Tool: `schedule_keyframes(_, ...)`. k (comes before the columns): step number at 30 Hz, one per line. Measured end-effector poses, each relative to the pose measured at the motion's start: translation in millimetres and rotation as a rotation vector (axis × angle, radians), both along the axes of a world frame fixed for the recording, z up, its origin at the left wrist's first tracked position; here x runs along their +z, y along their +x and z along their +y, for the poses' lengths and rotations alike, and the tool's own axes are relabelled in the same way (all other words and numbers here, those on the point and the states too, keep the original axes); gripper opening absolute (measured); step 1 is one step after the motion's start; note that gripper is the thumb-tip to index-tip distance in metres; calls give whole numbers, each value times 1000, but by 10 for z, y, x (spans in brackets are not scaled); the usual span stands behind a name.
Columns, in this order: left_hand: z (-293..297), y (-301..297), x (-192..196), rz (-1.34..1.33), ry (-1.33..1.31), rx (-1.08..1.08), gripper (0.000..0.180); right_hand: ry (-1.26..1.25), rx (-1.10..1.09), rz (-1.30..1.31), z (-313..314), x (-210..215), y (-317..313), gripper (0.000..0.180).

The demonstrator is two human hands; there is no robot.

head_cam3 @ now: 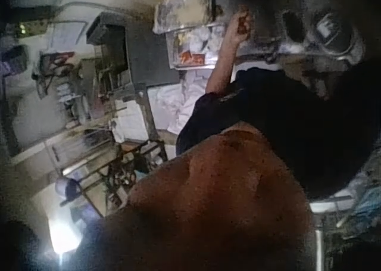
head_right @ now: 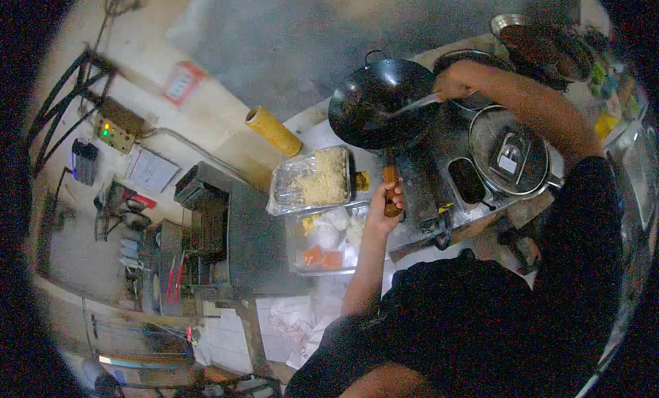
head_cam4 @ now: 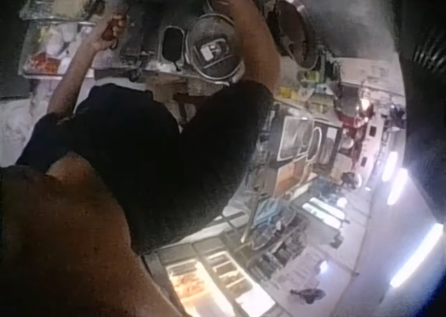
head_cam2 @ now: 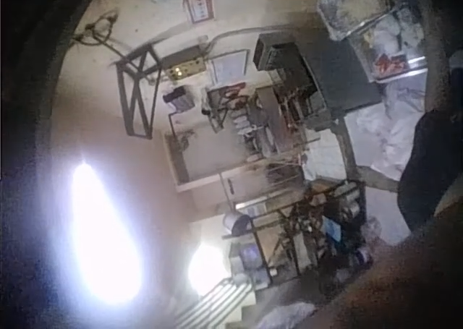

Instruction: Cooking fried rice by combining ingredients in a wok and stir-frying.

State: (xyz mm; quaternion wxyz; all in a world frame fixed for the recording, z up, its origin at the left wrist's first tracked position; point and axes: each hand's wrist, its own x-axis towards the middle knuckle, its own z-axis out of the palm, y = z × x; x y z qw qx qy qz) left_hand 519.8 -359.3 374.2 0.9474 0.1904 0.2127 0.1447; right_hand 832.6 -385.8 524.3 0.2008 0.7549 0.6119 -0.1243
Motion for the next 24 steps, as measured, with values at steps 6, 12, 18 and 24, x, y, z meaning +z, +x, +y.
schedule_keyframes(6,-100,-2,-5,-21,15,58,19,111,230,-216,-70,549,697,25)
schedule_keyframes(12,-100,121,43,34,-17,30,20,215,123,-390,-473,1025,100,24)
schedule_keyframes(18,-49,-36,-34,-21,-87,43,20,202,277,-253,160,335,-185,18)
schedule_keyframes(24,35,-198,-68,19,-61,112,24,-315,329,-226,330,1198,-757,17)
